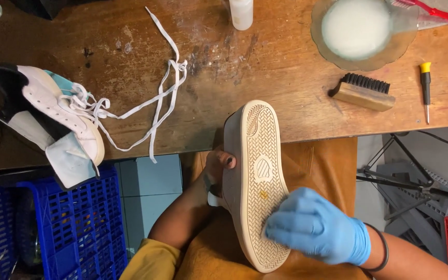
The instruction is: Cleaning and restoring a white sneaker using a cloth and cleaning tools at a repair bench.
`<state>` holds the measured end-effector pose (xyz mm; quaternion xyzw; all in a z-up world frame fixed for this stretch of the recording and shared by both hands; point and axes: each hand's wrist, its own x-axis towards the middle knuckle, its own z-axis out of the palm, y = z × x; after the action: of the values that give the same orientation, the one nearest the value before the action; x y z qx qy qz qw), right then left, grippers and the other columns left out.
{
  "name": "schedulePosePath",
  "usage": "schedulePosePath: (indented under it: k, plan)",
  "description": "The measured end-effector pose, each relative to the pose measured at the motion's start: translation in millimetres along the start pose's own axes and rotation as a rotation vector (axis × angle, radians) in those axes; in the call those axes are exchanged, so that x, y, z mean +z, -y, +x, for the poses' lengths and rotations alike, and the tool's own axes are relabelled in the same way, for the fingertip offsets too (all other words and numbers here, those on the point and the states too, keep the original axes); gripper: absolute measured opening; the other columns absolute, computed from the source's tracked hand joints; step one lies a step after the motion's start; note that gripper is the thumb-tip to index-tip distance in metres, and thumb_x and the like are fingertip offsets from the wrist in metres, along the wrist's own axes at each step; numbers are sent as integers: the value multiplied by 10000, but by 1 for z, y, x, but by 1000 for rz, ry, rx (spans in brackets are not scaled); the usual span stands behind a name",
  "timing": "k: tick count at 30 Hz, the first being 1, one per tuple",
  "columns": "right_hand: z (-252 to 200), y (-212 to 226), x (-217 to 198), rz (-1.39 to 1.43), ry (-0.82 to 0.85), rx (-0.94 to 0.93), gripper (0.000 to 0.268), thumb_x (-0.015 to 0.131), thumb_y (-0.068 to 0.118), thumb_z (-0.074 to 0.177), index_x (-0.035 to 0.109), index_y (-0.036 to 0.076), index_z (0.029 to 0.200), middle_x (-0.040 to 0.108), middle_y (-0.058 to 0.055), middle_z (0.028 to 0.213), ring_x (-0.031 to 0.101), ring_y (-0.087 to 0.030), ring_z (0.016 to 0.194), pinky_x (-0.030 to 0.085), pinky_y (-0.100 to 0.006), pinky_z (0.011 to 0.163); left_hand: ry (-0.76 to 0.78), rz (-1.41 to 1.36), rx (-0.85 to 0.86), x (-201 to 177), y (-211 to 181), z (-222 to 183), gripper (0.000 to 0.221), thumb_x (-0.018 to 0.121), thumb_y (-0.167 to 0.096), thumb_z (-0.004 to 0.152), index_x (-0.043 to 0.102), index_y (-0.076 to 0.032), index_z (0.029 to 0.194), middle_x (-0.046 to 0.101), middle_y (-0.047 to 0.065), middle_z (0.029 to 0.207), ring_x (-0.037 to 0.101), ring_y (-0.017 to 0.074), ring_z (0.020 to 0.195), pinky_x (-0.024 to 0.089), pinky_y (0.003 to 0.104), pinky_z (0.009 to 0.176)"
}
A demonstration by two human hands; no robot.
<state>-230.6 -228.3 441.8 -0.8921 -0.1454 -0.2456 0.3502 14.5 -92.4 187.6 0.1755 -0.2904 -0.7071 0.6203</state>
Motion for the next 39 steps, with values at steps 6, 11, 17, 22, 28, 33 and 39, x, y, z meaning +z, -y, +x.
schedulePosePath:
  k: [6, 11, 17, 22, 28, 33, 39]
  plan:
    - [-5, -5, -3, -149, -29, 108, 300, 436, 91, 1020, 677, 81, 1198, 677, -13, 1229, 573, -256, 917, 500, -388, 797, -55, -550, 23, 93, -51, 13, 560, 796, -137, 935, 585, 54, 1417, 672, 206, 1361, 675, 345, 1230, 576, 490, 1064]
    - [3, 5, 9, 201, 85, -125, 474, 233, 183, 1098, 647, -6, 1231, 635, -116, 1270, 630, -287, 956, 519, -453, 801, -149, -555, 8, 92, -49, 3, 556, 783, -146, 939, 579, 68, 1411, 671, 217, 1350, 673, 354, 1221, 573, 487, 1054]
    - [-5, 2, 3, -117, -6, 32, 308, 430, 142, 1055, 655, 46, 1243, 649, -56, 1236, 606, -272, 931, 498, -401, 762, -267, -570, -13, 92, -42, -7, 554, 765, -159, 945, 572, 86, 1403, 669, 232, 1334, 670, 366, 1210, 568, 484, 1042]
    - [-30, -2, 0, -27, 93, -57, 475, 230, 177, 1096, 659, 63, 1266, 655, -57, 1238, 655, -219, 968, 505, -406, 812, -370, -564, -9, 92, -44, -11, 554, 748, -172, 952, 565, 104, 1396, 667, 248, 1319, 667, 378, 1198, 564, 481, 1029]
    - [-38, 16, 23, 131, 47, -83, 313, 421, 80, 1035, 669, 43, 1223, 642, -48, 1218, 644, -218, 929, 506, -390, 717, -594, -380, -157, 141, -114, 27, 577, 723, -311, 932, 586, 51, 1361, 687, 241, 1261, 684, 374, 1121, 557, 476, 1000]
    - [-22, 6, 20, 334, -292, 397, 65, 658, 61, 929, 679, 113, 961, 695, -58, 932, 663, -223, 760, 594, -345, 740, -769, -205, -239, 175, -163, 37, 285, 686, -189, 920, 704, 30, 1101, 752, 194, 995, 737, 315, 892, 598, 444, 817]
    - [12, 1, 43, 1167, -637, 800, 109, 629, 117, 1004, 683, 22, 1002, 637, -150, 820, 592, -236, 754, 490, -325, 750, -828, 59, -352, 167, -178, 32, 200, 686, -112, 835, 694, 40, 965, 720, 172, 827, 694, 286, 710, 552, 403, 615]
